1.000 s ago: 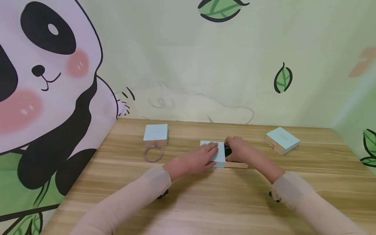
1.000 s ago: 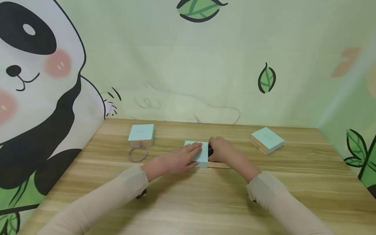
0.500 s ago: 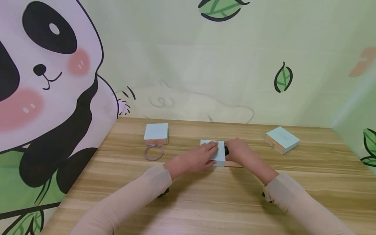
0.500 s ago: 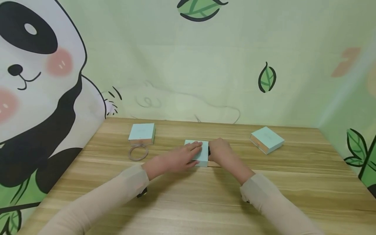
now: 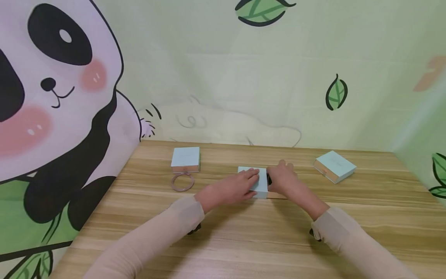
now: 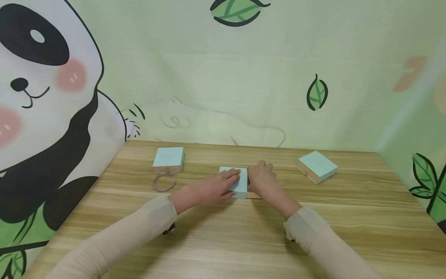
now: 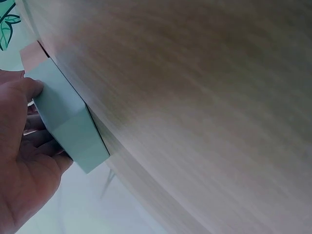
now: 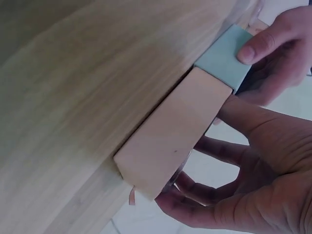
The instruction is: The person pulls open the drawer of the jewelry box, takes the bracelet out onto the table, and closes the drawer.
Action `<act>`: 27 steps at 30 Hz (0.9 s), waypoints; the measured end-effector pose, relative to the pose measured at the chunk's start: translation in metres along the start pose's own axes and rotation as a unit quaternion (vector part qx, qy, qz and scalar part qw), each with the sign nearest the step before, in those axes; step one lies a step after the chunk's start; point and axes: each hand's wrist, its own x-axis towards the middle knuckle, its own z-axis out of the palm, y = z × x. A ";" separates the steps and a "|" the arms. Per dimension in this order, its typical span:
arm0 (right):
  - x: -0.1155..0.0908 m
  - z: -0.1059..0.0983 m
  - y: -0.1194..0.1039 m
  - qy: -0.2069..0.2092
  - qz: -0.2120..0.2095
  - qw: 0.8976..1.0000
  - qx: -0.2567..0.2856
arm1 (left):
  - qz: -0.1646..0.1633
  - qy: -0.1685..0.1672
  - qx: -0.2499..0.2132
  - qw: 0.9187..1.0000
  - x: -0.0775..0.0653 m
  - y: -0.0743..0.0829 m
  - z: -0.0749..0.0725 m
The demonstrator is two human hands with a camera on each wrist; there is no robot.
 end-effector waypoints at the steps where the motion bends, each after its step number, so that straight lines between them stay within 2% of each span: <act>1: 0.001 -0.001 0.001 -0.003 0.000 1.000 0.004 | 0.000 0.000 0.000 1.000 0.000 0.000 0.000; 6: 0.004 -0.004 0.008 -0.022 -0.005 0.999 0.031 | -0.012 -0.012 -0.001 1.000 0.000 0.000 0.001; 9: 0.004 -0.008 0.012 -0.017 0.002 0.999 0.046 | -0.015 -0.018 -0.002 1.000 0.000 0.000 -0.001; 13: -0.001 -0.016 0.020 -0.006 0.015 0.998 0.061 | -0.016 -0.019 0.000 1.000 -0.001 0.000 -0.002; 17: -0.010 -0.021 0.029 -0.019 0.024 0.996 0.087 | -0.019 -0.021 -0.007 1.000 -0.001 0.000 -0.003; 23: -0.016 -0.022 0.033 -0.054 -0.004 0.989 0.135 | -0.023 -0.028 -0.008 0.999 -0.001 0.000 -0.004; 27: -0.018 -0.023 0.029 -0.056 -0.009 0.988 0.142 | -0.023 -0.031 -0.009 0.999 -0.001 0.001 -0.005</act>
